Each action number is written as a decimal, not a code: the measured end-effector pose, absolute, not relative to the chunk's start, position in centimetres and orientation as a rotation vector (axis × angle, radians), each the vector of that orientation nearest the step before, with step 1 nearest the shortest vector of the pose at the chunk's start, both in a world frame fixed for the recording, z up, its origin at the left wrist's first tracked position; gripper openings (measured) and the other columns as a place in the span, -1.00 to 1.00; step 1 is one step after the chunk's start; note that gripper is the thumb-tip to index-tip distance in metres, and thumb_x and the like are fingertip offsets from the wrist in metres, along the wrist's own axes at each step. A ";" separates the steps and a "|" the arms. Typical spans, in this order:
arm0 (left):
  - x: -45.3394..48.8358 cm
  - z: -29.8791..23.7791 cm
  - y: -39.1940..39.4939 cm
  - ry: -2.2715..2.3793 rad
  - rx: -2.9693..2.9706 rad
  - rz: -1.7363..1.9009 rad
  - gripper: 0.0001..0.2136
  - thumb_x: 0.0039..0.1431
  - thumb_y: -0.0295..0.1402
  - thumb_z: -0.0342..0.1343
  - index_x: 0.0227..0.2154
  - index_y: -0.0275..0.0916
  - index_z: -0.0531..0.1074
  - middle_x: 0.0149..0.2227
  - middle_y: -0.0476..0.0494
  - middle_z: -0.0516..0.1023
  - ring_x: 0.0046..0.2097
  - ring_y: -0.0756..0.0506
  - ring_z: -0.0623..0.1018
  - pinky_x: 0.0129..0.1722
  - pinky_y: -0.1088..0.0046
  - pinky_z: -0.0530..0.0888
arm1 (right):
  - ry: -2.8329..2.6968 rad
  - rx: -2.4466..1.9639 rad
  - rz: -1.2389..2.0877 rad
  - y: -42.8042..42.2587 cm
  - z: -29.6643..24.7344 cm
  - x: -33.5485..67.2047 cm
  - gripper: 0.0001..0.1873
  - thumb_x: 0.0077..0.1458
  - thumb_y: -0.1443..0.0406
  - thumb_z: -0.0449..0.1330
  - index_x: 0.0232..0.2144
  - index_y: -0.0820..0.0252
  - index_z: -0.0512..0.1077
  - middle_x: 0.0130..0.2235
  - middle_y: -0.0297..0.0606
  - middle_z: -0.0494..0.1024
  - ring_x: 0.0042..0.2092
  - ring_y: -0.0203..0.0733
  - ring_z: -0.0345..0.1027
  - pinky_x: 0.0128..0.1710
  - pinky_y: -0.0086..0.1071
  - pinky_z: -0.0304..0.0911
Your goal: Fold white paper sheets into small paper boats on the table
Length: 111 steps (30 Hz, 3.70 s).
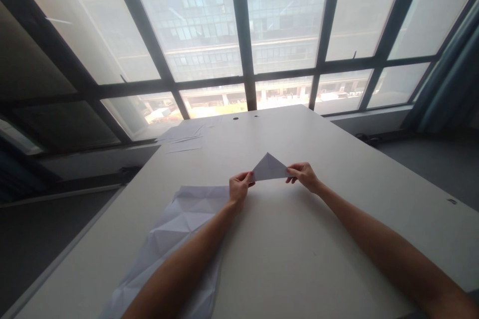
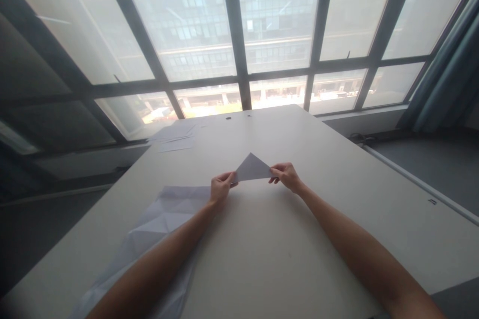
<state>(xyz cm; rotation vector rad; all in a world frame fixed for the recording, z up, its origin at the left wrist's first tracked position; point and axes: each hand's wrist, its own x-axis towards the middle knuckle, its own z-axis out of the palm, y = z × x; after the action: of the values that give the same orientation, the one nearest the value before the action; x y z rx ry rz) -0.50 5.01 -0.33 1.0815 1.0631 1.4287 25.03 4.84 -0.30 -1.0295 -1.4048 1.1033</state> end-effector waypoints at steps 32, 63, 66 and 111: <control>0.6 -0.4 3.7 0.954 1.363 1.227 -0.64 0.17 -0.24 0.21 0.00 -0.28 0.46 -0.06 -0.27 0.53 -0.23 -0.15 0.62 -0.15 0.19 0.58 | -1.249 -0.688 1.455 2.8 0.0 21.2 -0.58 0.03 0.12 0.33 -0.09 0.20 0.46 -0.13 -0.11 0.60 -0.17 -0.02 0.54 -0.08 -0.06 0.42; 1.9 0.7 1.3 0.883 2.109 1.290 -0.73 0.32 -0.26 0.02 0.02 -0.08 0.44 -0.04 -0.15 0.46 -0.06 -0.09 0.53 -0.25 0.38 0.63 | -1.513 -0.761 1.188 2.0 -1.3 18.4 -0.70 0.22 0.09 0.11 -0.12 0.15 0.35 -0.19 -0.21 0.53 -0.26 -0.14 0.53 -0.26 -0.26 0.45; 1.9 0.7 1.3 0.896 2.149 1.274 -0.72 0.33 -0.29 0.00 0.06 -0.07 0.40 -0.02 -0.15 0.46 -0.05 -0.09 0.53 -0.24 0.40 0.62 | -1.510 -0.750 1.196 2.3 -1.5 18.5 -0.67 0.21 0.08 0.12 -0.09 0.15 0.35 -0.15 -0.19 0.54 -0.27 -0.15 0.52 -0.25 -0.25 0.45; 0.8 -0.3 3.5 0.896 1.382 1.404 -0.57 0.14 -0.33 0.11 0.09 -0.29 0.41 -0.07 -0.27 0.57 -0.14 -0.19 0.57 -0.17 0.26 0.51 | -1.470 -0.893 0.850 1.8 -0.4 19.6 -0.46 0.05 0.37 -0.01 0.08 0.18 0.44 -0.41 -0.31 0.52 -0.51 -0.30 0.28 -0.54 -0.39 0.30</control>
<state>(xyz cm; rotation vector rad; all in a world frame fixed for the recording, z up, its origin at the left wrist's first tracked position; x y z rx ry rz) 0.80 3.52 -0.33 1.3817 0.8964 1.4043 19.60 1.85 -0.35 -0.8926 -1.4699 0.8495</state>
